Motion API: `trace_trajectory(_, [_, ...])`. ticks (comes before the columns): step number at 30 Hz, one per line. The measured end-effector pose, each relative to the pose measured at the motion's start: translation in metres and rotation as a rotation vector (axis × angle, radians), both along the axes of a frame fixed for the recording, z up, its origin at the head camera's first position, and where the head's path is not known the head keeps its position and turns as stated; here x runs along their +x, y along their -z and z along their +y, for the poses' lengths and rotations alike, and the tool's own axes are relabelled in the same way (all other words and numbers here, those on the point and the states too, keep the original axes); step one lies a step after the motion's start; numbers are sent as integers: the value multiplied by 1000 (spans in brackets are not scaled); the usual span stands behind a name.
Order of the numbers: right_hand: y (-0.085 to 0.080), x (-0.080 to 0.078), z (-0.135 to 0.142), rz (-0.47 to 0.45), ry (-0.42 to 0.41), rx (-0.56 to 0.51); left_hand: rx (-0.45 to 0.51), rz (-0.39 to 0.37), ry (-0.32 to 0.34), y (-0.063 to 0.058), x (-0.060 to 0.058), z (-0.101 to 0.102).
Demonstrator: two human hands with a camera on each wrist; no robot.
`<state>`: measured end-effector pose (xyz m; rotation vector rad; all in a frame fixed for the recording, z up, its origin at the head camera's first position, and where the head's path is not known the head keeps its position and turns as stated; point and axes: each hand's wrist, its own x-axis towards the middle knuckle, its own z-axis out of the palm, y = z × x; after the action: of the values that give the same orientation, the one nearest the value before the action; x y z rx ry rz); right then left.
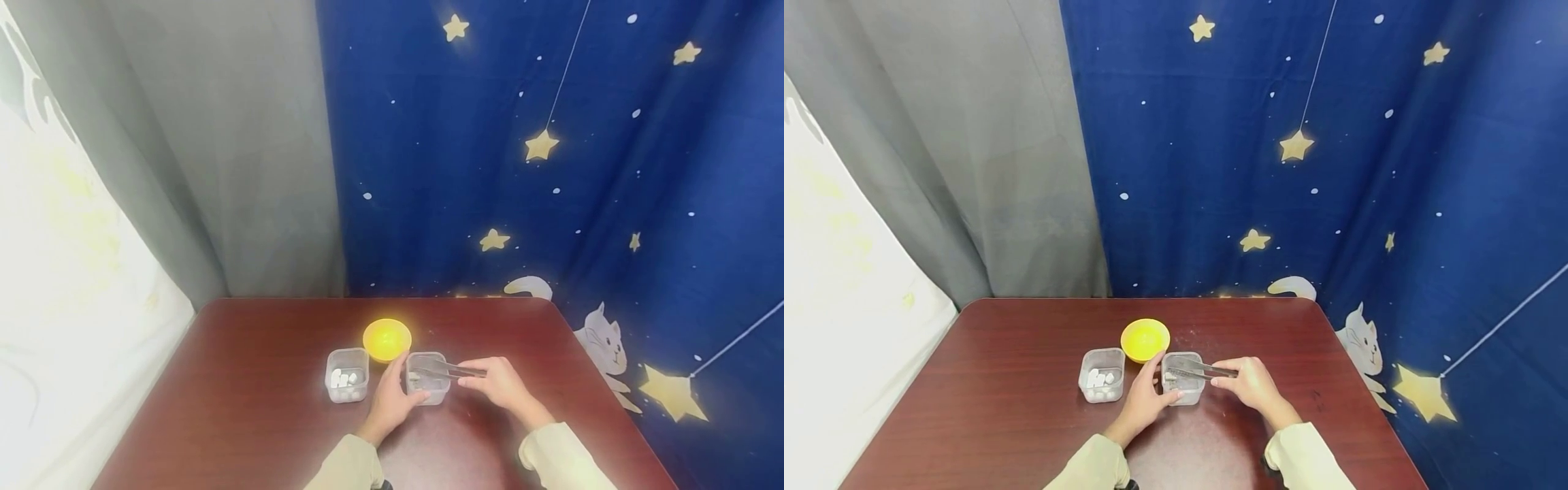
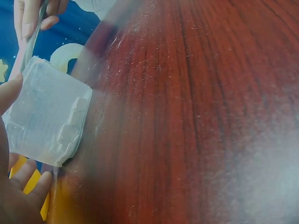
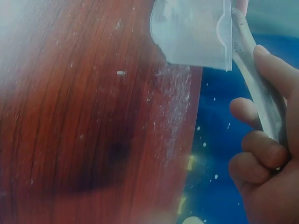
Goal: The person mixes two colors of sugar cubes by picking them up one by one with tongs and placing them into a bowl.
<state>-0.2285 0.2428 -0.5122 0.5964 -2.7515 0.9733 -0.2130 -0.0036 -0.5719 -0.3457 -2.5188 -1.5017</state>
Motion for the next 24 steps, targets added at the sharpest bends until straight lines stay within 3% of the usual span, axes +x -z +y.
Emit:
trace_trajectory(12, [-11,-1,-18,40,40,161,76,-92,80,0,-7,2])
trace_trajectory(19, [-12,-2,-22,1,57,182,152,-130,116,1,-8,-1])
trace_trajectory(24, [-15,-2,-23,-32,52,198,141,-138,126,1,-10,-2])
